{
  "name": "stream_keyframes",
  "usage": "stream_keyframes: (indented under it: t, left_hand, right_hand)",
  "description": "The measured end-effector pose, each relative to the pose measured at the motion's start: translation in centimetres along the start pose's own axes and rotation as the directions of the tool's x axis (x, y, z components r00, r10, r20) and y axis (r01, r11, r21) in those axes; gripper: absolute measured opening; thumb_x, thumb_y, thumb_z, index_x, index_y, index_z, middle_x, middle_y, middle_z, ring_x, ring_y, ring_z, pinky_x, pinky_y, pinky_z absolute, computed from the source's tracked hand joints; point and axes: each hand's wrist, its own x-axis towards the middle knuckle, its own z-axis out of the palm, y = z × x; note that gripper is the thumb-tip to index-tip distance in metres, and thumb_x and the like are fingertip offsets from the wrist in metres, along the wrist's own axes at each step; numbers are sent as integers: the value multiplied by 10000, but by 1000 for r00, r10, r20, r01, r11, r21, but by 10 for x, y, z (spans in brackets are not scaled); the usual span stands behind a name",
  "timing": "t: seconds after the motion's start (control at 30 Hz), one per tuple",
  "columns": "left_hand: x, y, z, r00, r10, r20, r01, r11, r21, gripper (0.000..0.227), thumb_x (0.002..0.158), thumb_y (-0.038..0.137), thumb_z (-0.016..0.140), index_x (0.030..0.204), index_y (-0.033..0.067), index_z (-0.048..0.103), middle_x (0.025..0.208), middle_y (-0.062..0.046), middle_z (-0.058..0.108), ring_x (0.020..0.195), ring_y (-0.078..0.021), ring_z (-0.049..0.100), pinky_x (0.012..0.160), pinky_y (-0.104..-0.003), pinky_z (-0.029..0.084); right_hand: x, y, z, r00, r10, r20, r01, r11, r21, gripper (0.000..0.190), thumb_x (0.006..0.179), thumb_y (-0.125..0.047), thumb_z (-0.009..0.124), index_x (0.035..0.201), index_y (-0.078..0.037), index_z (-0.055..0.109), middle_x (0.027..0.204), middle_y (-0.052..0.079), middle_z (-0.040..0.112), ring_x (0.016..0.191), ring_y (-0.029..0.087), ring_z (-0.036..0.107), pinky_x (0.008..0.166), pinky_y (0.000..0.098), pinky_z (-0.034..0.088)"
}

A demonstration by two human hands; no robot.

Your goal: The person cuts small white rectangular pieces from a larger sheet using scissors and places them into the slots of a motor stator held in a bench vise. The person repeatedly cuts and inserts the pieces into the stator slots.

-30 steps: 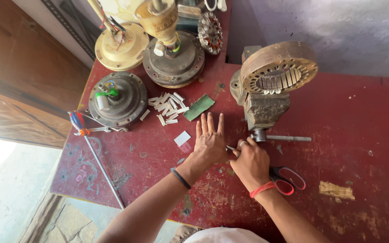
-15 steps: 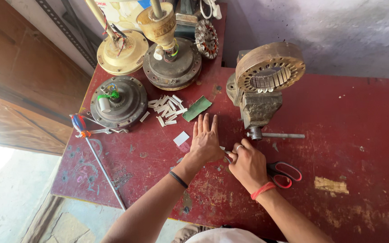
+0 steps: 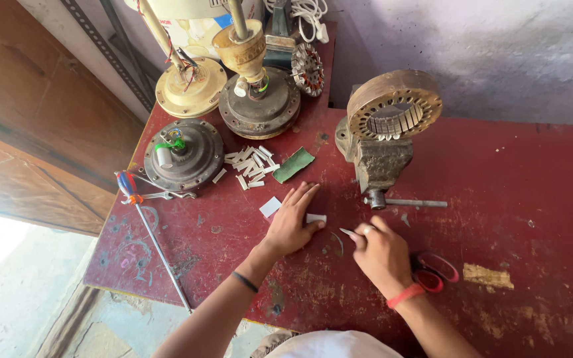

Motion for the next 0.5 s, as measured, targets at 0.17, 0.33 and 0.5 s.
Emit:
stream_keyframes:
  t: [0.17,0.33,0.5]
  left_hand:
    - [-24,-6,10,993,-63,-96,61,998,-26,586,863,190,789,1388,42,574,1532,-165,496,1478,-354,389,1230,-439,293]
    - [-30,11,25,969,-130,-209,148,987,71,258,839,126,759,1088,60,757,1302,-131,630,1270,-333,535,1098,-425,428]
    - [-26,20,28,971,-149,-188,181,969,166,121,828,73,736,948,64,753,1090,-80,665,1032,-315,594,931,-452,496]
  right_hand:
    - [-27,36,-21,987,93,-128,-101,993,-53,133,870,-199,762,886,-72,800,816,64,708,611,231,662,623,384,540]
    - [-31,51,-38,971,0,-238,-19,997,-81,150,806,-165,786,920,-70,807,866,73,752,720,221,700,750,384,563]
    - [-27,34,-35,987,155,-36,-144,965,218,141,846,-136,770,968,-70,796,926,66,778,704,178,754,614,300,622]
